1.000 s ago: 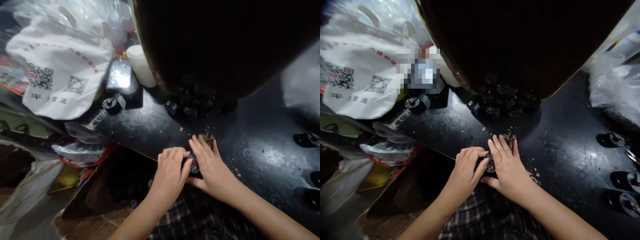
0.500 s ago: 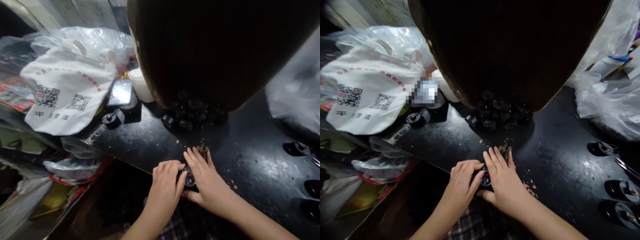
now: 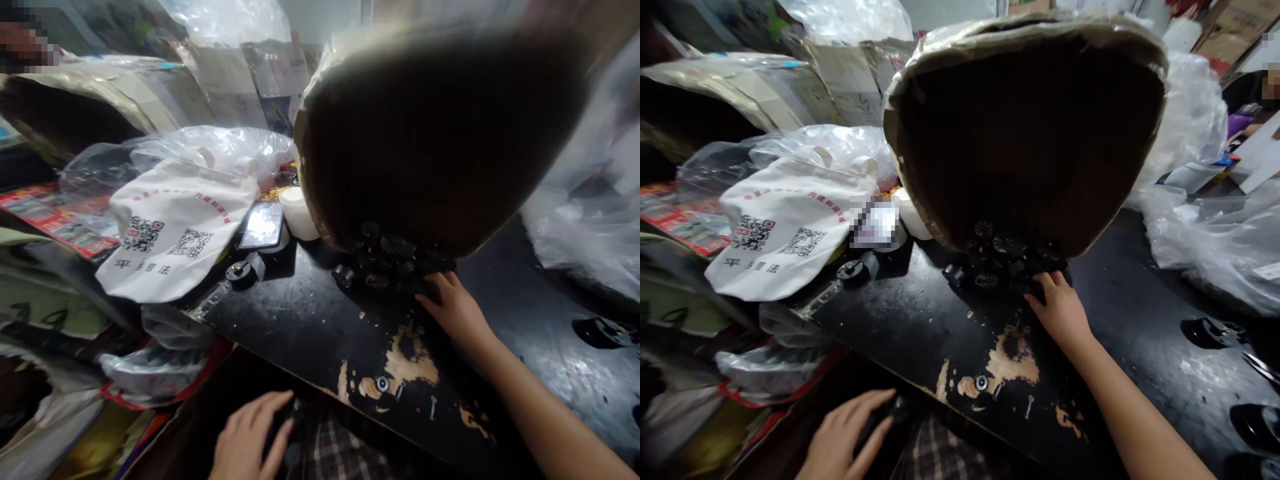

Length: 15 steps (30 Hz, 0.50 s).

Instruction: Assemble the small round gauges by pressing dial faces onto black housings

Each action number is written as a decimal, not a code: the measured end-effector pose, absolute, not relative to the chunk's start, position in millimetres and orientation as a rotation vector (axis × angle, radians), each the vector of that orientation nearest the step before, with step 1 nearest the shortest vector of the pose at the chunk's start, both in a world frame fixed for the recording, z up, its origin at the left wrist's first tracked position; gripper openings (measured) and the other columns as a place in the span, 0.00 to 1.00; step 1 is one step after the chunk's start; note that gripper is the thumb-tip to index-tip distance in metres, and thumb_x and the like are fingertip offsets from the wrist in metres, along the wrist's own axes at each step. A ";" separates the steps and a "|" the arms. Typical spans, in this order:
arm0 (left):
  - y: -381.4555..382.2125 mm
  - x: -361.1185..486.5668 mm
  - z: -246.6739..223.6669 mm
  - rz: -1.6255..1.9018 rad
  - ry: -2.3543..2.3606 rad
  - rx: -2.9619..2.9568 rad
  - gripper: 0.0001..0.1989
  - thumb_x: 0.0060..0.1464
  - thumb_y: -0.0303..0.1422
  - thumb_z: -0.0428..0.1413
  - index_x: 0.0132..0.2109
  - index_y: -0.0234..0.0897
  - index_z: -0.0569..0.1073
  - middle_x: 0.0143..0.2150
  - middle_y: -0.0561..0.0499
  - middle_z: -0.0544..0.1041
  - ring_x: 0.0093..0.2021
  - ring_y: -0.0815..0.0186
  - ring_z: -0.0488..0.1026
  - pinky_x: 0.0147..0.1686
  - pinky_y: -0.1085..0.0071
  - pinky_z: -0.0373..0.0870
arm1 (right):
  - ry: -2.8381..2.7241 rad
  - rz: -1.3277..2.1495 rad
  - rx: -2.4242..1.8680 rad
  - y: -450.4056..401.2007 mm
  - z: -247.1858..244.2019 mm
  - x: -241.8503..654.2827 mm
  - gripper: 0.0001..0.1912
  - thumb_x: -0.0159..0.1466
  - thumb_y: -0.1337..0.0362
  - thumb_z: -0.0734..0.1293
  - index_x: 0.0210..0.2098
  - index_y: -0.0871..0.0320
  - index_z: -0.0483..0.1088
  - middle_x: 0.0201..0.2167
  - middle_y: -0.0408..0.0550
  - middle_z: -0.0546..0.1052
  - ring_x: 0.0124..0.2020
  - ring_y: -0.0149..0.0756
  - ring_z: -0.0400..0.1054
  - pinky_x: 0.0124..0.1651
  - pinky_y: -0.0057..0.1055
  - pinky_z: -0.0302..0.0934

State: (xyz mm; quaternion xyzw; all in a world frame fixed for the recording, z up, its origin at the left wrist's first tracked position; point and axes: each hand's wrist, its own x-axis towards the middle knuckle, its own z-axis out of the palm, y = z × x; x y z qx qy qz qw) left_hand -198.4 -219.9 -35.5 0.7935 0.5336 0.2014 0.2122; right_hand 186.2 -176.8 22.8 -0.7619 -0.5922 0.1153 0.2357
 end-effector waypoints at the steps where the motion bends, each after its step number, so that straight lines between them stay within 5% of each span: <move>1: -219.1 -198.8 -32.2 0.601 1.577 2.183 0.13 0.59 0.38 0.52 0.52 0.50 0.70 0.50 0.49 0.75 0.51 0.51 0.72 0.51 0.46 0.70 | -1.653 0.351 -2.067 -181.0 24.8 180.3 0.17 0.62 0.58 0.64 0.47 0.59 0.68 0.44 0.55 0.70 0.41 0.47 0.70 0.46 0.48 0.66; 8: -213.0 -86.7 14.1 0.666 1.024 1.743 0.21 0.63 0.35 0.50 0.61 0.52 0.60 0.58 0.51 0.68 0.58 0.64 0.67 0.59 0.63 0.67 | -1.975 0.940 -1.586 -226.1 52.2 124.3 0.16 0.66 0.64 0.63 0.53 0.49 0.66 0.44 0.46 0.73 0.43 0.34 0.70 0.46 0.32 0.67; 15: -223.1 -63.7 2.8 0.740 1.042 1.150 0.21 0.58 0.37 0.57 0.57 0.47 0.62 0.50 0.51 0.69 0.46 0.66 0.73 0.46 0.68 0.74 | -1.982 0.434 -1.826 -254.7 33.5 107.9 0.27 0.63 0.61 0.65 0.61 0.54 0.59 0.54 0.55 0.70 0.53 0.47 0.66 0.54 0.50 0.63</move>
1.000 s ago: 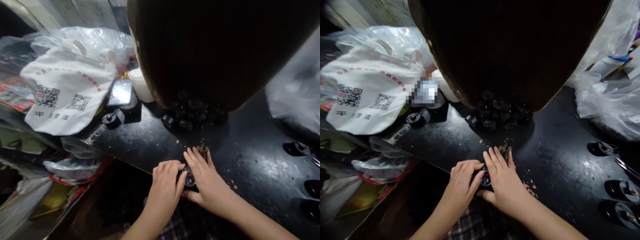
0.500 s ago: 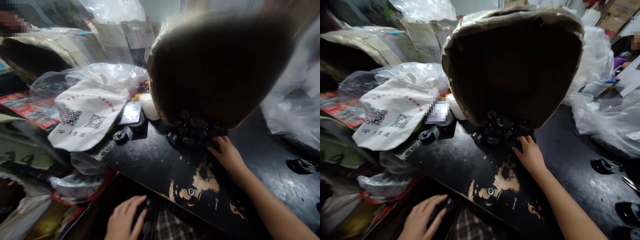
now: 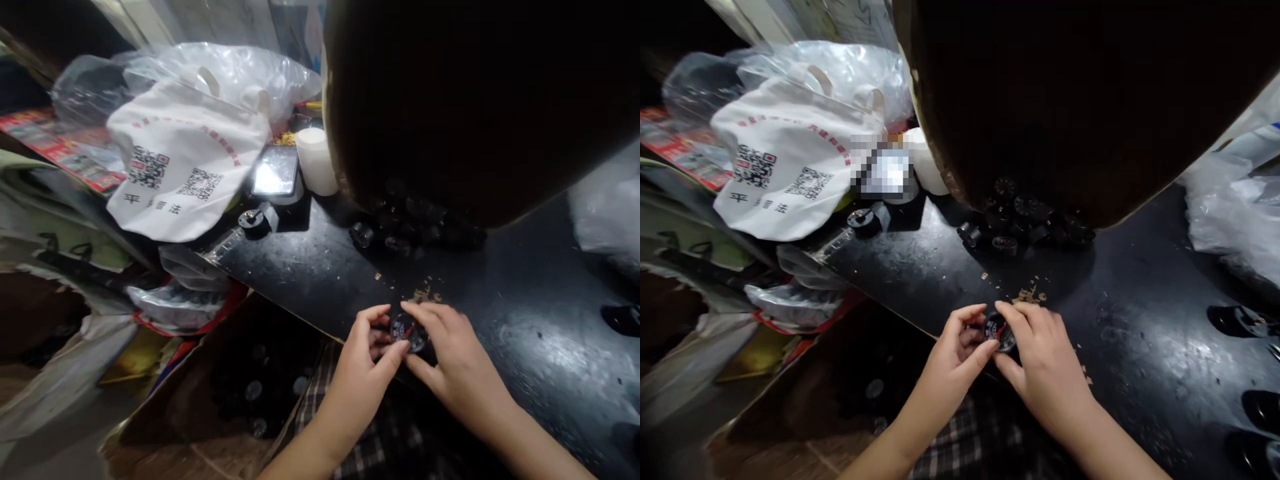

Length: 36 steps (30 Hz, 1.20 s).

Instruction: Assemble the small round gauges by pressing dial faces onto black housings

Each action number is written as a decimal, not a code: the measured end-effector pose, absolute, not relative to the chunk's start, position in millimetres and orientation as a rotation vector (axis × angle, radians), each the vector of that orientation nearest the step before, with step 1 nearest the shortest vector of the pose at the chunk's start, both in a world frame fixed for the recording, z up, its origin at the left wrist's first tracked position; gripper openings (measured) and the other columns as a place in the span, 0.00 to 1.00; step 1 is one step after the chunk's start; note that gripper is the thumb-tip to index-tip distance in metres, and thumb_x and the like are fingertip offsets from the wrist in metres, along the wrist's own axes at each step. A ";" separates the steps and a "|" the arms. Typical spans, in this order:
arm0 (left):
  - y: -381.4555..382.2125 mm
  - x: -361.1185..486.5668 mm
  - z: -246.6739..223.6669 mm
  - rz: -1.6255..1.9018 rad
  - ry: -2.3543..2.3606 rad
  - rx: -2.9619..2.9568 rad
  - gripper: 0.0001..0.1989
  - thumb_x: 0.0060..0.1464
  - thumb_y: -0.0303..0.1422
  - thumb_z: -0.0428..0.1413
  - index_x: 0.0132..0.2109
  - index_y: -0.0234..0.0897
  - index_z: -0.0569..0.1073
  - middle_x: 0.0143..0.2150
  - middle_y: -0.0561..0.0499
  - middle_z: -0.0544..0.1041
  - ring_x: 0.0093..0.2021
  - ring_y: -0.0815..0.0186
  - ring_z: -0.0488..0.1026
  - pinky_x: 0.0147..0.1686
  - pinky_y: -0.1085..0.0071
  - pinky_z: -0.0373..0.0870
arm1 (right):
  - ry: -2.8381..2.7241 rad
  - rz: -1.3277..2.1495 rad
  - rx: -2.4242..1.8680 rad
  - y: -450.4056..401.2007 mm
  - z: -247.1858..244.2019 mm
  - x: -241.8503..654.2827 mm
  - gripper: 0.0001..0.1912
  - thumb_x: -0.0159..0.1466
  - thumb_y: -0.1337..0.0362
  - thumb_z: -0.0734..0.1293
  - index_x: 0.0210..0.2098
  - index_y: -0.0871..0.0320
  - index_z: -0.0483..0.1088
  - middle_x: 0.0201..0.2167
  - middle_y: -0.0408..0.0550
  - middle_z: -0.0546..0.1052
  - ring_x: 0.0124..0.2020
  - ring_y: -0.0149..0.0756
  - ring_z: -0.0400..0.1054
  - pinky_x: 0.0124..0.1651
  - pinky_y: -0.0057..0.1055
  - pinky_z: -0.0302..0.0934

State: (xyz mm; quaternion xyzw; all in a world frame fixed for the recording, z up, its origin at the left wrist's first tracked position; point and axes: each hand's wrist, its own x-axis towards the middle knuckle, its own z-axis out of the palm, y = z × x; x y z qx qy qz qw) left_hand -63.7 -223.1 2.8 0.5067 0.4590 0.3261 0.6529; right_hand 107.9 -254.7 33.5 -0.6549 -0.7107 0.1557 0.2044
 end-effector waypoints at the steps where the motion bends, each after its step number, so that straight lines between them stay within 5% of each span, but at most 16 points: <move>1: -224.1 -69.1 2.1 0.752 1.040 1.184 0.21 0.59 0.37 0.57 0.57 0.48 0.62 0.51 0.51 0.69 0.45 0.67 0.73 0.46 0.67 0.74 | -1.982 0.460 -1.854 -255.5 31.9 110.2 0.27 0.64 0.60 0.65 0.61 0.54 0.59 0.53 0.55 0.71 0.53 0.47 0.66 0.54 0.51 0.62; 7: -216.4 -90.5 3.0 0.787 1.185 1.849 0.11 0.66 0.36 0.47 0.53 0.45 0.67 0.51 0.51 0.72 0.55 0.63 0.66 0.59 0.58 0.60 | -2.043 0.748 -1.843 -253.3 34.0 122.8 0.28 0.66 0.55 0.63 0.62 0.55 0.57 0.57 0.55 0.70 0.57 0.48 0.64 0.57 0.53 0.60; 13: -209.0 -60.6 5.2 0.710 1.213 2.043 0.11 0.67 0.37 0.44 0.41 0.38 0.68 0.40 0.52 0.73 0.43 0.62 0.67 0.51 0.59 0.57 | -2.342 0.537 -1.692 -256.0 37.2 105.9 0.32 0.64 0.67 0.63 0.66 0.54 0.51 0.58 0.52 0.69 0.58 0.45 0.62 0.60 0.53 0.57; 20: -213.9 -53.7 -0.6 0.723 1.235 2.215 0.07 0.66 0.31 0.45 0.40 0.37 0.65 0.40 0.51 0.72 0.41 0.62 0.66 0.47 0.61 0.55 | -2.292 0.432 -1.890 -262.8 13.1 89.6 0.56 0.57 0.58 0.70 0.69 0.62 0.29 0.70 0.60 0.48 0.71 0.53 0.36 0.66 0.66 0.38; 36: -211.5 -57.9 -1.4 0.704 1.188 2.149 0.06 0.66 0.29 0.45 0.40 0.38 0.65 0.40 0.52 0.71 0.41 0.64 0.65 0.47 0.62 0.55 | -2.278 0.533 -1.921 -262.7 13.1 87.4 0.51 0.57 0.58 0.69 0.70 0.60 0.36 0.71 0.54 0.46 0.72 0.48 0.32 0.68 0.64 0.35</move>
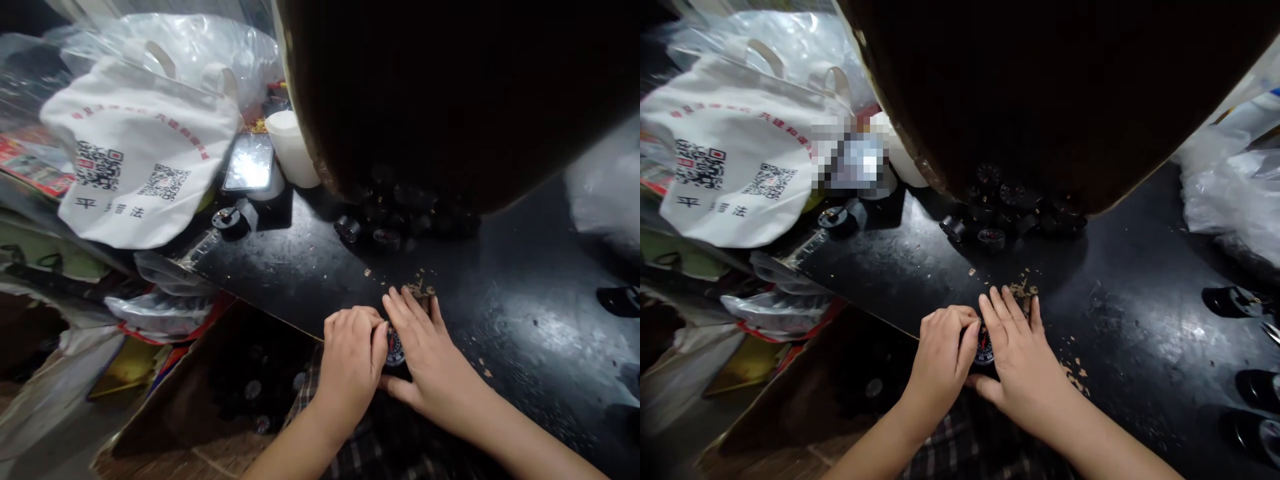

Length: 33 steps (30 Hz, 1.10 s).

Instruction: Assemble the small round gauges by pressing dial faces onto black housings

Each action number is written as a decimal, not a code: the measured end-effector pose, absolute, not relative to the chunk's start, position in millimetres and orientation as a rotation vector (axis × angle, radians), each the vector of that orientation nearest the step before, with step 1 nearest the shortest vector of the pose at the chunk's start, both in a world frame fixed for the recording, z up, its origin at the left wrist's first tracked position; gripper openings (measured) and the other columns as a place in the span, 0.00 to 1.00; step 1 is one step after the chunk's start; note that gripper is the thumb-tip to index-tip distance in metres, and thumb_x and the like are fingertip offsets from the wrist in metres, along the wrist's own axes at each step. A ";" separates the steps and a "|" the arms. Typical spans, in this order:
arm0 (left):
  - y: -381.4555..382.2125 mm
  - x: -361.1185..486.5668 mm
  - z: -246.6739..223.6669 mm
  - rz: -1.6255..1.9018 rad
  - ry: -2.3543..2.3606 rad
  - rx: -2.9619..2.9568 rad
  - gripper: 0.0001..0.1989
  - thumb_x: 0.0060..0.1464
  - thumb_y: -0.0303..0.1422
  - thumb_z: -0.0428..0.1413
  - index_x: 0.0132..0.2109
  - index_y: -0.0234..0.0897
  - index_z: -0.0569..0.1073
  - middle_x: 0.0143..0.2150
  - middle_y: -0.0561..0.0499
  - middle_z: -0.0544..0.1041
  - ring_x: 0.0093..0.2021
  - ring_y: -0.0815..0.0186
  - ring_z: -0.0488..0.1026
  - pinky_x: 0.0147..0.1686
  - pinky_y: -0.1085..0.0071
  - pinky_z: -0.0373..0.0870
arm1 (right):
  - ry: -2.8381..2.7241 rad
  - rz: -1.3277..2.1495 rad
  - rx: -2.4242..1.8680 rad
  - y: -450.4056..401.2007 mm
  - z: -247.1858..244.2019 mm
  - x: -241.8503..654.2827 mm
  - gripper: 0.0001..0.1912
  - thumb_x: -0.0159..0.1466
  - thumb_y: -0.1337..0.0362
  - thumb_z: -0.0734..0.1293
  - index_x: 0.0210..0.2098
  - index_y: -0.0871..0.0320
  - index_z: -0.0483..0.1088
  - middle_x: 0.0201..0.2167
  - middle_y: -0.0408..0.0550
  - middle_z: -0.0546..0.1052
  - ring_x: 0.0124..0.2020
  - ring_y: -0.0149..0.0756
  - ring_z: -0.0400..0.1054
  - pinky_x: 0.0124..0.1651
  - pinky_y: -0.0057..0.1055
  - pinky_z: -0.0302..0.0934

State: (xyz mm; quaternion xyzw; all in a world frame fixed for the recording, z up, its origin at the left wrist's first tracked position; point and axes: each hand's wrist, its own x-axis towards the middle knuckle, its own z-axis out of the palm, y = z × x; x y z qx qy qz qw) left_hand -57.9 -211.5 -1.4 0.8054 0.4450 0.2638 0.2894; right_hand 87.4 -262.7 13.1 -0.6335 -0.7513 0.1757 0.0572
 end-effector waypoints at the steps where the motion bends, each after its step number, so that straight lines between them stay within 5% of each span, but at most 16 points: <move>1: -211.3 -58.2 -2.0 0.716 1.188 2.152 0.06 0.66 0.29 0.45 0.40 0.38 0.65 0.40 0.52 0.71 0.41 0.64 0.65 0.47 0.62 0.55 | -2.270 0.542 -1.925 -262.8 13.5 88.1 0.50 0.57 0.58 0.69 0.70 0.61 0.37 0.71 0.54 0.45 0.72 0.49 0.32 0.68 0.64 0.34; 4: -210.5 -59.0 -2.4 0.723 1.196 2.144 0.06 0.66 0.29 0.45 0.41 0.38 0.66 0.41 0.51 0.71 0.42 0.63 0.65 0.47 0.62 0.55 | -2.292 0.695 -1.808 -253.1 19.5 97.7 0.50 0.58 0.55 0.70 0.69 0.64 0.41 0.70 0.57 0.48 0.71 0.51 0.37 0.68 0.63 0.33; 7: -210.1 -59.8 0.9 0.694 1.163 2.129 0.09 0.65 0.28 0.44 0.46 0.39 0.68 0.42 0.51 0.72 0.43 0.62 0.66 0.48 0.62 0.57 | -2.224 0.847 -1.554 -217.6 31.7 114.3 0.32 0.65 0.52 0.63 0.66 0.57 0.56 0.65 0.52 0.62 0.67 0.44 0.54 0.68 0.52 0.47; 9: -210.5 -61.0 5.0 0.675 1.109 2.115 0.14 0.65 0.26 0.42 0.51 0.42 0.68 0.45 0.51 0.73 0.46 0.63 0.66 0.49 0.61 0.57 | -2.028 0.615 -1.677 -183.9 39.7 122.9 0.22 0.70 0.58 0.56 0.61 0.54 0.63 0.61 0.48 0.68 0.62 0.39 0.61 0.64 0.43 0.57; 11: -211.7 -63.5 8.6 0.649 1.041 2.109 0.17 0.64 0.25 0.42 0.51 0.46 0.69 0.48 0.52 0.72 0.49 0.63 0.66 0.52 0.60 0.57 | -2.052 0.420 -1.843 -154.5 45.4 127.0 0.21 0.69 0.65 0.57 0.60 0.57 0.64 0.61 0.52 0.67 0.62 0.45 0.60 0.64 0.46 0.56; 14: -213.9 -70.5 9.0 0.610 0.941 2.177 0.07 0.61 0.34 0.51 0.47 0.44 0.69 0.51 0.51 0.71 0.54 0.60 0.64 0.60 0.55 0.53 | -2.164 0.429 -1.871 -141.3 49.7 128.3 0.19 0.64 0.68 0.62 0.54 0.60 0.68 0.56 0.55 0.71 0.57 0.49 0.64 0.59 0.48 0.60; 16: -214.0 -76.2 5.5 0.635 0.972 2.232 0.13 0.57 0.39 0.58 0.46 0.41 0.68 0.51 0.48 0.70 0.55 0.57 0.63 0.62 0.52 0.51 | -2.147 0.564 -1.884 -156.9 50.3 129.5 0.16 0.61 0.66 0.66 0.50 0.59 0.69 0.49 0.52 0.74 0.51 0.47 0.68 0.54 0.46 0.65; 18: -212.7 -81.4 1.3 0.721 1.109 2.195 0.11 0.59 0.38 0.57 0.46 0.40 0.66 0.49 0.48 0.70 0.53 0.58 0.63 0.59 0.54 0.56 | -2.034 0.822 -1.884 -184.6 49.3 131.7 0.18 0.60 0.62 0.68 0.49 0.57 0.68 0.46 0.50 0.76 0.47 0.44 0.71 0.50 0.43 0.67; 22: -208.9 -85.6 -1.8 0.818 1.207 2.015 0.04 0.64 0.33 0.50 0.46 0.40 0.66 0.47 0.49 0.70 0.51 0.63 0.64 0.53 0.62 0.61 | -1.840 1.097 -1.762 -236.5 43.6 130.4 0.27 0.61 0.57 0.68 0.59 0.50 0.60 0.55 0.48 0.70 0.54 0.40 0.68 0.55 0.39 0.66; 29: -208.1 -78.5 6.9 0.741 1.183 1.920 0.06 0.65 0.35 0.50 0.46 0.42 0.69 0.46 0.53 0.73 0.49 0.64 0.66 0.51 0.64 0.61 | -2.162 0.582 -1.775 -258.7 35.0 101.5 0.24 0.64 0.68 0.62 0.59 0.58 0.59 0.54 0.56 0.69 0.55 0.44 0.65 0.57 0.46 0.64; 33: -208.7 -77.5 11.9 0.577 1.139 2.013 0.07 0.63 0.36 0.52 0.47 0.44 0.70 0.47 0.54 0.73 0.49 0.62 0.65 0.51 0.62 0.59 | -2.304 0.334 -1.777 -261.0 25.2 92.4 0.36 0.61 0.64 0.67 0.65 0.62 0.49 0.58 0.62 0.67 0.60 0.54 0.61 0.59 0.58 0.58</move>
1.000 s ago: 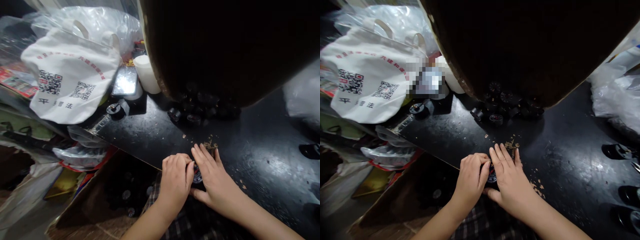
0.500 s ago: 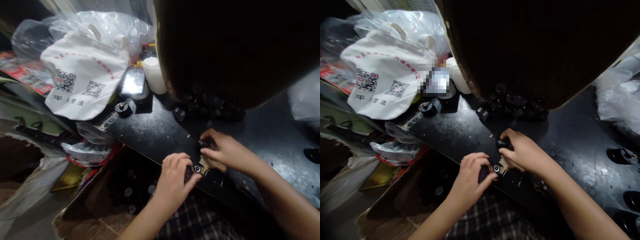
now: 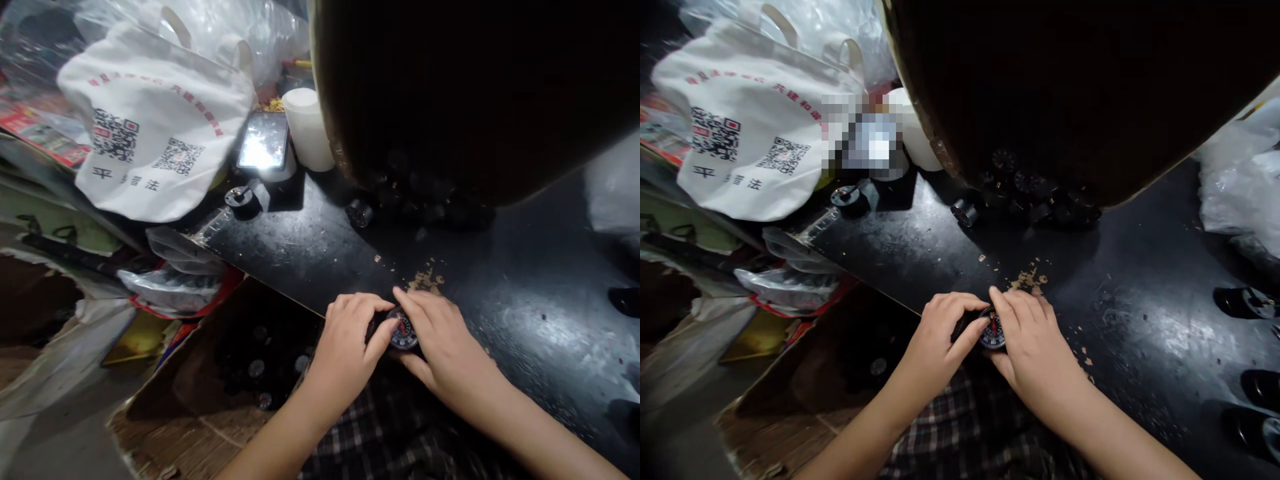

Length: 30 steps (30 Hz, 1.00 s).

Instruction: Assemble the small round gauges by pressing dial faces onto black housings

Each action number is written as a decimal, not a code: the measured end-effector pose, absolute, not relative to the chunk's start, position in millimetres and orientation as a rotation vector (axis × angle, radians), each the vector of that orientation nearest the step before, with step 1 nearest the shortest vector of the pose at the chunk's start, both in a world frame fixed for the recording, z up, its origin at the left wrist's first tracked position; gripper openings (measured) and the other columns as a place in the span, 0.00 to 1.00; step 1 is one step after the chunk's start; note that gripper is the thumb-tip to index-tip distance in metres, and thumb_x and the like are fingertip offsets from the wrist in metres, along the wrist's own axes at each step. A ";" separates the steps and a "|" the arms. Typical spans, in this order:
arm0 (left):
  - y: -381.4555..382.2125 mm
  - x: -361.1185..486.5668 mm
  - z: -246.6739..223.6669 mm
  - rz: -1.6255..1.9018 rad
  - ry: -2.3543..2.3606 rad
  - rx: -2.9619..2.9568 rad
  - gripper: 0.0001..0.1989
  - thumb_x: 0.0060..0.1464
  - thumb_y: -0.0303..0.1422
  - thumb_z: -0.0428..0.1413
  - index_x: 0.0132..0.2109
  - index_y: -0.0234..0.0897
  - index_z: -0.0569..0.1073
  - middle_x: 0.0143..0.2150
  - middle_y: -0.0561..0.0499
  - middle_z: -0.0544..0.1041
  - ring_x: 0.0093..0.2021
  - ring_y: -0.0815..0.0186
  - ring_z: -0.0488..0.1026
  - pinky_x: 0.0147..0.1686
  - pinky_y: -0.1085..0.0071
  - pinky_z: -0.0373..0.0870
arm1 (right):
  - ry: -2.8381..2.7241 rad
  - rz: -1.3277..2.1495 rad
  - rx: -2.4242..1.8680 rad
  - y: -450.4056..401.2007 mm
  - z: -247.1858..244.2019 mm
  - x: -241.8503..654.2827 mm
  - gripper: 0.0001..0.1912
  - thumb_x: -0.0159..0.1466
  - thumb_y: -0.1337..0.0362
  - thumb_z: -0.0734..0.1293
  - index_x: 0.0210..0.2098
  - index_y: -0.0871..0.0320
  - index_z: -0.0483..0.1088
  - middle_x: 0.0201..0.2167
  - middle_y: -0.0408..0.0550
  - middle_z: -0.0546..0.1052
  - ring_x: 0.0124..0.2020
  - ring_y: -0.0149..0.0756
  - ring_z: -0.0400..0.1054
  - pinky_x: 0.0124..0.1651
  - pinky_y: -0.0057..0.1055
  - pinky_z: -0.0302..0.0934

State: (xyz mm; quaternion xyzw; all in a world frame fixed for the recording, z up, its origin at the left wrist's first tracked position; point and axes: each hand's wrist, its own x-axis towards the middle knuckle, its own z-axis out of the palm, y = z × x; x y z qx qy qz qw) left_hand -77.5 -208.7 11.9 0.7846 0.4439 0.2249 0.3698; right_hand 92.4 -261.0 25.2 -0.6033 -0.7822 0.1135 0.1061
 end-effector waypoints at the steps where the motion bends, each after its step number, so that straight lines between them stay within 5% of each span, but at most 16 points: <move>1: -208.8 -77.7 12.6 0.559 1.137 2.049 0.07 0.64 0.35 0.52 0.47 0.43 0.70 0.47 0.54 0.73 0.49 0.62 0.65 0.50 0.62 0.59 | -2.318 0.292 -1.799 -261.3 22.1 90.8 0.42 0.60 0.60 0.69 0.66 0.64 0.45 0.61 0.64 0.64 0.63 0.57 0.56 0.61 0.62 0.54; 5: -207.4 -78.8 14.0 0.508 1.155 2.188 0.06 0.64 0.34 0.51 0.47 0.41 0.70 0.48 0.52 0.74 0.49 0.61 0.64 0.49 0.61 0.58 | -2.345 0.290 -1.862 -260.2 15.0 86.2 0.55 0.56 0.49 0.71 0.68 0.66 0.37 0.68 0.65 0.52 0.70 0.57 0.41 0.66 0.67 0.40; 21: -205.8 -78.2 18.2 0.444 1.093 2.190 0.09 0.63 0.32 0.52 0.49 0.43 0.69 0.47 0.51 0.75 0.47 0.60 0.67 0.48 0.58 0.64 | -2.302 0.746 -1.845 -256.2 26.2 94.1 0.50 0.60 0.46 0.67 0.70 0.60 0.39 0.70 0.56 0.47 0.71 0.50 0.36 0.68 0.64 0.33; 25: -212.8 -130.1 14.0 0.331 0.925 2.166 0.18 0.59 0.30 0.55 0.55 0.48 0.67 0.49 0.51 0.75 0.49 0.60 0.69 0.50 0.61 0.69 | -2.155 1.059 -1.702 -258.7 35.0 117.3 0.45 0.63 0.43 0.63 0.70 0.52 0.38 0.70 0.53 0.47 0.70 0.47 0.41 0.68 0.57 0.44; 30: -182.8 -189.4 14.6 0.519 1.374 2.288 0.14 0.60 0.36 0.54 0.54 0.48 0.69 0.53 0.48 0.73 0.55 0.56 0.67 0.56 0.54 0.65 | -1.840 1.097 -1.776 -254.8 34.0 128.2 0.34 0.67 0.47 0.60 0.68 0.49 0.48 0.67 0.51 0.58 0.66 0.44 0.56 0.64 0.48 0.58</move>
